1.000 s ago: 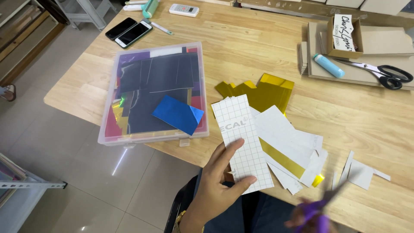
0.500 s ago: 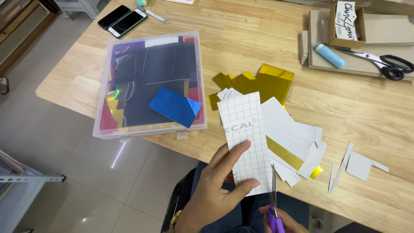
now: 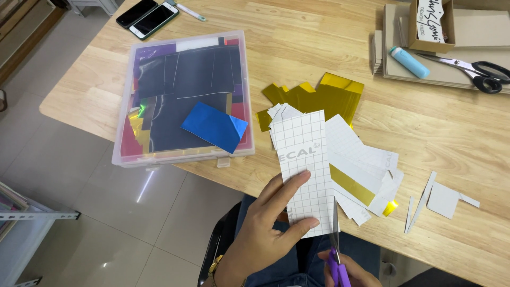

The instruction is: Sorting and trimming various colored vinyl scraps and placing them into a storage container or trash bag.

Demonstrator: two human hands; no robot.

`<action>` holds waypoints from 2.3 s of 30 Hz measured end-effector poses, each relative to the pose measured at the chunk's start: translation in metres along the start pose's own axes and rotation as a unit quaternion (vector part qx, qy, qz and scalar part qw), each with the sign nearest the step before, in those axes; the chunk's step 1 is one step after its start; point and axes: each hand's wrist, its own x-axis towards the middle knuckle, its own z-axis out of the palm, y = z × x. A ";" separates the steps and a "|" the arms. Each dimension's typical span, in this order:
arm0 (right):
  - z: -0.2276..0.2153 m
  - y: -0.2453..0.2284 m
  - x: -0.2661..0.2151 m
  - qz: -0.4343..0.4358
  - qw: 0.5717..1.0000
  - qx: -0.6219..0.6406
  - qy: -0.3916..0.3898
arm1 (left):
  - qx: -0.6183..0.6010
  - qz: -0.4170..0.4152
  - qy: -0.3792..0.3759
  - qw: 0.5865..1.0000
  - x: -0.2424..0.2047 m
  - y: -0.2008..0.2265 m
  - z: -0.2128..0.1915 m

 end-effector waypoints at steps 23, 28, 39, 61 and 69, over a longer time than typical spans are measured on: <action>0.012 -0.009 -0.006 0.045 0.996 0.053 0.047 | -0.002 -0.014 -0.008 1.000 0.002 -0.001 0.000; 0.010 -0.006 -0.007 0.019 0.999 0.011 0.035 | 0.015 -0.015 -0.019 1.000 0.002 -0.001 -0.001; 0.010 -0.008 0.001 0.077 0.991 0.076 0.076 | 0.006 -0.021 -0.025 0.999 0.000 -0.002 0.000; 0.024 -0.023 -0.020 0.022 0.971 -0.195 0.134 | -0.002 -0.026 0.005 1.000 0.000 -0.010 0.003; 0.008 0.003 -0.013 -0.113 0.978 -0.163 0.060 | -0.019 -0.024 -0.003 1.000 -0.001 -0.012 0.005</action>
